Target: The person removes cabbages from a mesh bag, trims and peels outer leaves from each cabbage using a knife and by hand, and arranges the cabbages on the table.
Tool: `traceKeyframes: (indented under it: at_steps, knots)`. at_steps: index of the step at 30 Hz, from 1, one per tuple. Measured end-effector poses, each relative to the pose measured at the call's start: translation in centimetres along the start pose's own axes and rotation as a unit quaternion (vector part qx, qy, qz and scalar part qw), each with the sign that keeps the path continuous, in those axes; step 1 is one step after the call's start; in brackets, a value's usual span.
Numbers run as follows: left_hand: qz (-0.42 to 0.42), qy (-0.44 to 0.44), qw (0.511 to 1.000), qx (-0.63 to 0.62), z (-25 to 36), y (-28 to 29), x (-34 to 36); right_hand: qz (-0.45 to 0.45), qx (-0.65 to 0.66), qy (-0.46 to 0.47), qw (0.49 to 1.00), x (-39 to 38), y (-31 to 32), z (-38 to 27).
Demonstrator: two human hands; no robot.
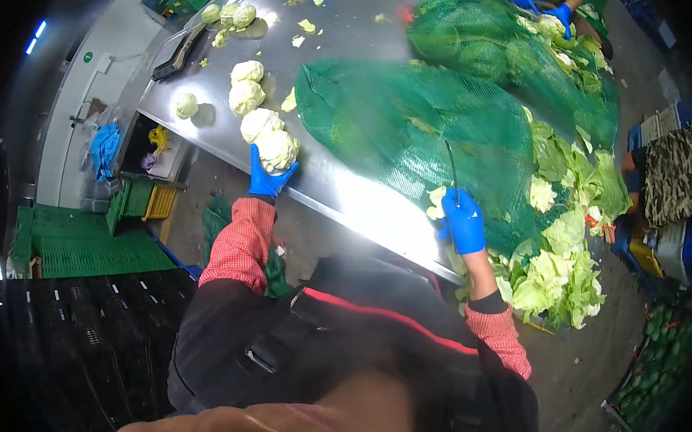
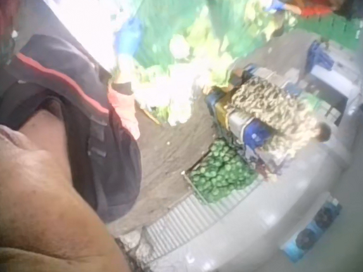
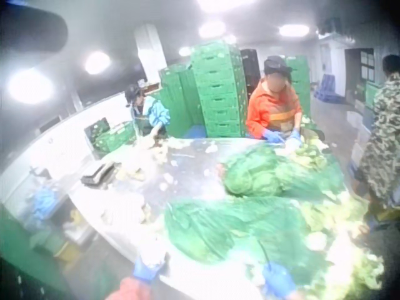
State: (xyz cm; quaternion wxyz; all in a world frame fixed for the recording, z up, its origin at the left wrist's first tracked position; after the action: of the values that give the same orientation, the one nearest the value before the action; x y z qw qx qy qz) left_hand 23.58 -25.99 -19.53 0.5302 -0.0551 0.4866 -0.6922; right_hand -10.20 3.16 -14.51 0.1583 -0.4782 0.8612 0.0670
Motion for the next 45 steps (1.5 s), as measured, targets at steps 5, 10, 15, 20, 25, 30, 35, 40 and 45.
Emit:
traceKeyframes:
  at_steps: [5,10,15,20,25,30,35,40,45]
  knots:
    - [0.037,-0.109,0.985,0.128,5.6,1.6,5.7,0.029,0.032,-0.053,0.998,0.3,-0.8,1.3]
    - [0.145,-0.352,0.877,0.295,9.1,-2.3,10.1,0.092,0.033,-0.057,0.994,-0.4,0.1,1.9]
    - [0.293,-0.443,0.712,0.459,19.0,-0.1,14.9,0.096,0.009,-0.064,0.993,-1.3,0.6,2.4]
    - [0.008,-0.428,0.741,0.518,11.8,-17.5,14.0,0.168,0.047,-0.056,0.983,-2.2,2.7,3.9]
    - [-0.183,-0.293,0.732,0.587,-2.0,-21.2,8.7,0.156,0.076,-0.039,0.984,-1.7,2.9,2.7]
    - [-0.247,-0.116,0.709,0.65,-6.5,-21.6,8.4,0.185,0.04,0.002,0.982,-2.3,4.3,0.8]
    - [-0.318,-0.262,0.77,0.486,-2.5,-37.8,-1.8,0.253,0.133,0.033,0.958,-4.1,8.1,1.9]
    - [-0.328,-0.297,0.852,0.28,4.2,-43.9,-4.0,0.3,0.154,0.111,0.935,-6.3,10.9,-0.1]
    - [-0.097,-0.337,0.551,0.757,8.0,-29.6,8.4,0.299,0.118,0.125,0.939,-8.0,11.3,0.4]
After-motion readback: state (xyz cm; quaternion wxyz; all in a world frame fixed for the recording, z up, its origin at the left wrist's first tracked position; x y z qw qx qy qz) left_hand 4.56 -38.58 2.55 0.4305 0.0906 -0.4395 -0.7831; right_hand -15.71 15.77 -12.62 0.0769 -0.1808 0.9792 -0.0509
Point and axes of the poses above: each hand's wrist, its own x-axis towards the middle knuckle, its own y-axis out of the back of the hand, z = x × y, the point moved 8 cm from there along x, towards the middle knuckle, and after that the axes turned 2 degrees about -z, right-handed, at the moved point
